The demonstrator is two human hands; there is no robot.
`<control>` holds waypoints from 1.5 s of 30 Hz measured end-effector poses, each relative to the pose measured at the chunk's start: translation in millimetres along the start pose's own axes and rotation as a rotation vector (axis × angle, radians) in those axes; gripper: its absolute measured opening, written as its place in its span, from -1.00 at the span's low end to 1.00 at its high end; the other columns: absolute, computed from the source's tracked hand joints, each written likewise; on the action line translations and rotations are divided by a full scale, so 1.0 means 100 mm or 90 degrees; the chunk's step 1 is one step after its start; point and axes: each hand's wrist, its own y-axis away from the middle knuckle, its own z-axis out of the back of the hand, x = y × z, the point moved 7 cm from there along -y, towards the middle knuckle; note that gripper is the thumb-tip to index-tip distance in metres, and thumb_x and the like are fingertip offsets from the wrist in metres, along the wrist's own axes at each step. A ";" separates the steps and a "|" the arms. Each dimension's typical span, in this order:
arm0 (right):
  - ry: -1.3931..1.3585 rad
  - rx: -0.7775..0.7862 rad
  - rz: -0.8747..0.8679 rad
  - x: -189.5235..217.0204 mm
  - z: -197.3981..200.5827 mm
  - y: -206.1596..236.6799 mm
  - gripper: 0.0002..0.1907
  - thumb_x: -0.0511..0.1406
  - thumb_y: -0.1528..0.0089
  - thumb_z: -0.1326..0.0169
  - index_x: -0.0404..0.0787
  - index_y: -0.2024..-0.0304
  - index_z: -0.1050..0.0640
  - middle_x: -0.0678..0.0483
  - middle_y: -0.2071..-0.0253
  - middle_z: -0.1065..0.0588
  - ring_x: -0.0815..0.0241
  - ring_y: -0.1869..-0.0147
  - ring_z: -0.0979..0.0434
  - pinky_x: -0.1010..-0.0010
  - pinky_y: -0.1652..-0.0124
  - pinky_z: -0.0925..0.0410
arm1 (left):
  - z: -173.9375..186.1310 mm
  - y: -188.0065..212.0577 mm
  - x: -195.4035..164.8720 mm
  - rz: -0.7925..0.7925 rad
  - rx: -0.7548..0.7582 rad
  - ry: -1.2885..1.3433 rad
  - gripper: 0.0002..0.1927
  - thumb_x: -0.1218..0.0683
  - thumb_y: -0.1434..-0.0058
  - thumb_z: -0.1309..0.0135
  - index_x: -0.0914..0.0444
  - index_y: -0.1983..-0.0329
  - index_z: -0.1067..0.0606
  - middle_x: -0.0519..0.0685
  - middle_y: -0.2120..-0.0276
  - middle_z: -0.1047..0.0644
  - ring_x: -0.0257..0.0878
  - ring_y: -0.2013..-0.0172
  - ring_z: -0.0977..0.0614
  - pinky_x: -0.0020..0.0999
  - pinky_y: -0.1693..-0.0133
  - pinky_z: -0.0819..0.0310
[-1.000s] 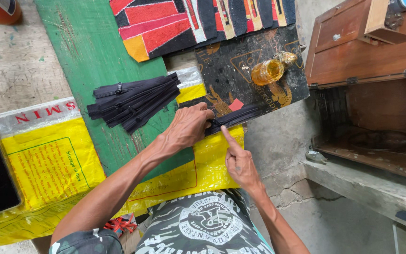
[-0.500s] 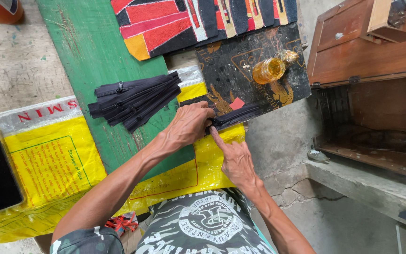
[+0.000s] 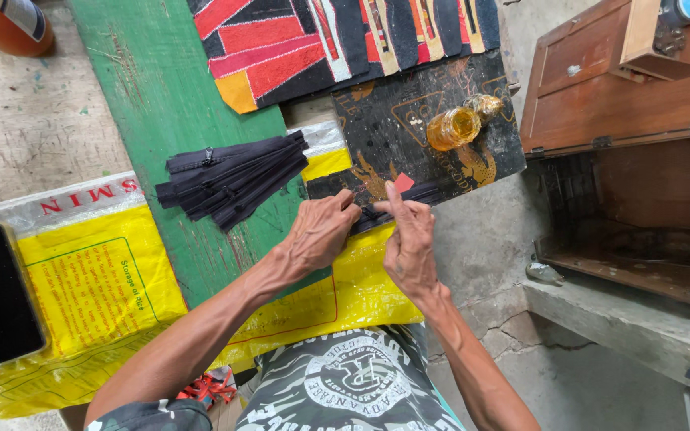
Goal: The person aligns a patchwork fabric panel with a white zipper slot on the workbench, presses along the zipper opening, and stacks the finished panel with others. They then take black zipper strips, dip them in a jar of glue, and press a small red piece onto a strip, adding it to a bundle of prepared zippers.
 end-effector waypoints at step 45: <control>-0.243 -0.159 -0.332 -1.18 0.14 0.17 -0.22 -0.49 -0.15 -0.32 -0.43 -0.39 -0.31 0.13 0.35 -0.59 0.46 0.26 -0.51 0.65 0.14 -0.37 | 0.08 -0.06 -0.02 0.018 -0.061 0.099 -0.77 0.17 -0.08 -0.26 0.28 0.19 -0.56 0.07 0.20 -0.43 0.00 0.18 -0.44 -0.13 0.13 -0.33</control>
